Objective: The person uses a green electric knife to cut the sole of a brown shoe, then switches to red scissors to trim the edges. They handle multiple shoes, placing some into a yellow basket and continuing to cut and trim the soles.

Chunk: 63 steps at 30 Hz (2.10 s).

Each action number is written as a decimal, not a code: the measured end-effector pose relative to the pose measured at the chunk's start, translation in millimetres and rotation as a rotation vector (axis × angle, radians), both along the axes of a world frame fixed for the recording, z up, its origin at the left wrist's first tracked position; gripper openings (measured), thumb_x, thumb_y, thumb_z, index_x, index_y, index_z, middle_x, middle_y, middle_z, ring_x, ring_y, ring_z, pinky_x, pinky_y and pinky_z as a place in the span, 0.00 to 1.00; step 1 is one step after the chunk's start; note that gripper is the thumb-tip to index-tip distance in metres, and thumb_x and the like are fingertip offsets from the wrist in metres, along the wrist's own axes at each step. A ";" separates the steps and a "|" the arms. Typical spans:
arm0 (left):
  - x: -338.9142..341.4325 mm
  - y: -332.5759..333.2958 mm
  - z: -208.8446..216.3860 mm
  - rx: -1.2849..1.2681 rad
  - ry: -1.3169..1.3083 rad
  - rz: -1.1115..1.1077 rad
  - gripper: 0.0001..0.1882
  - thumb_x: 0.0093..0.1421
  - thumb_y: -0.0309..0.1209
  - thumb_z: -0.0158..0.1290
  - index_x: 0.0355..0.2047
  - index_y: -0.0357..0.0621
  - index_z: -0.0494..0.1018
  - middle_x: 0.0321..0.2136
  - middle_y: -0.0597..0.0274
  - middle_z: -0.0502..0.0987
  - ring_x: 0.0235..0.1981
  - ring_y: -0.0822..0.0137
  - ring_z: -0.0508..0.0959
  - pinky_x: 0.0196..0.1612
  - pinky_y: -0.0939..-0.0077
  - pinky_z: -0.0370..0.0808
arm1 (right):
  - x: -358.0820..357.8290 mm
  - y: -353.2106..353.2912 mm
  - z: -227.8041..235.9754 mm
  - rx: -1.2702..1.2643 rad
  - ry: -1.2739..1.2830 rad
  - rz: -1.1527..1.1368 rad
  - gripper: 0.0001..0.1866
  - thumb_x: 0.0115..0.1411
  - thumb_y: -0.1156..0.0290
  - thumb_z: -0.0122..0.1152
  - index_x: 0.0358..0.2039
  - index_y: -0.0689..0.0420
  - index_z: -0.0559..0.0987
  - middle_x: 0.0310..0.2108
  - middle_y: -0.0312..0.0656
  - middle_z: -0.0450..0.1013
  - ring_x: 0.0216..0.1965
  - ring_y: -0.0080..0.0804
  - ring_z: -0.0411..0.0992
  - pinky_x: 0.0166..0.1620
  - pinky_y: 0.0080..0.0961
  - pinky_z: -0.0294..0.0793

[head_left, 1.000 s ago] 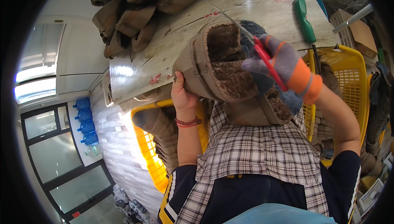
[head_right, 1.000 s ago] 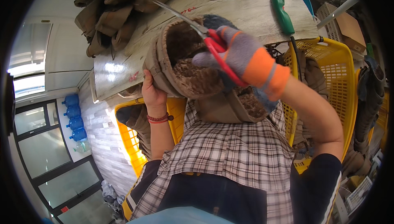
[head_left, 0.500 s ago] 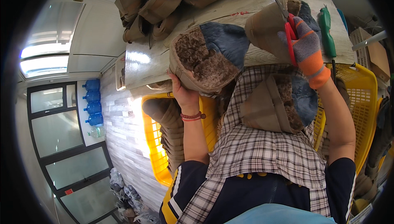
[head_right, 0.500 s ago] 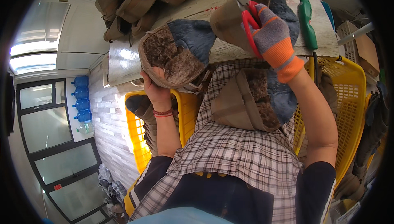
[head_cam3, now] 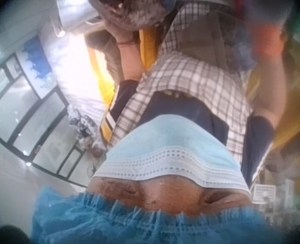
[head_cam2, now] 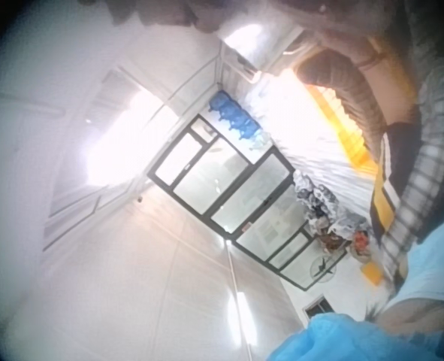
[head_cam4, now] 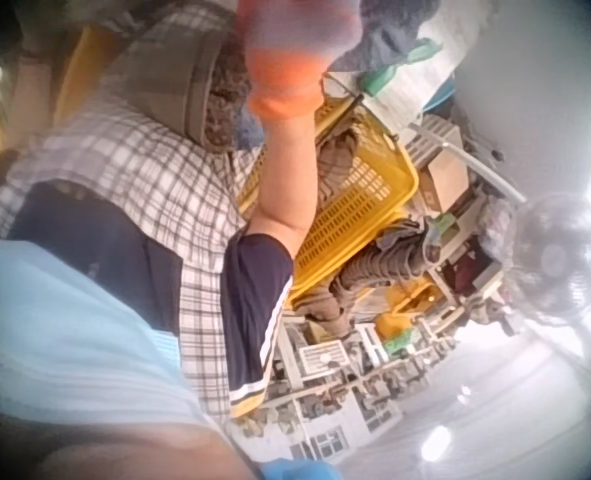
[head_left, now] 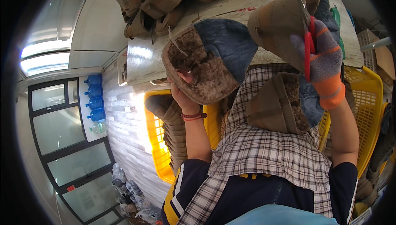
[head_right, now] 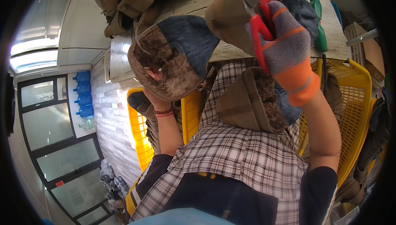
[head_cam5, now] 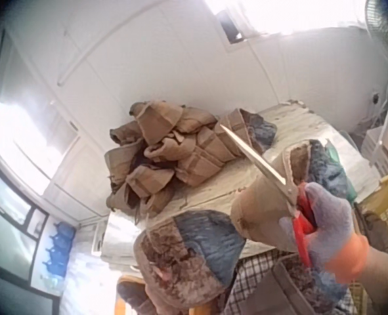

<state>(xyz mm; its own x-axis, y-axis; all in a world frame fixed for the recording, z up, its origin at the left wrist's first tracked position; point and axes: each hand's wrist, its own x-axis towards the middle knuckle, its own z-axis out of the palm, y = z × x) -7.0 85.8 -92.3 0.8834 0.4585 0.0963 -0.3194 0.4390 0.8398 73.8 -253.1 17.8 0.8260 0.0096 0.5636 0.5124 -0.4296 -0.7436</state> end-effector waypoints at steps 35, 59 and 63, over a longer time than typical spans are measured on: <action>25.2 -199.0 90.2 1.253 -0.310 -0.414 0.35 0.57 0.45 0.55 0.53 0.29 0.58 0.53 0.48 0.58 0.53 0.52 0.63 0.56 0.64 0.61 | -101.6 -53.1 -35.3 1.143 0.568 0.478 0.24 0.60 0.68 0.55 0.55 0.62 0.66 0.50 0.45 0.70 0.49 0.35 0.71 0.52 0.30 0.73; -34.3 -97.2 0.8 -0.158 0.332 -0.795 0.14 0.56 0.23 0.56 0.44 0.34 0.74 0.40 0.58 0.78 0.40 0.69 0.78 0.47 0.71 0.74 | -96.7 -74.7 -34.1 0.444 0.915 0.329 0.28 0.46 0.81 0.67 0.50 0.65 0.70 0.43 0.42 0.73 0.43 0.31 0.73 0.48 0.25 0.74; -28.2 -103.4 0.0 -0.095 0.425 -0.870 0.18 0.57 0.26 0.56 0.48 0.34 0.72 0.43 0.58 0.77 0.43 0.68 0.76 0.49 0.73 0.72 | -104.7 -54.9 -87.6 0.713 1.020 0.373 0.30 0.46 0.81 0.67 0.51 0.66 0.68 0.45 0.44 0.73 0.46 0.32 0.72 0.51 0.27 0.73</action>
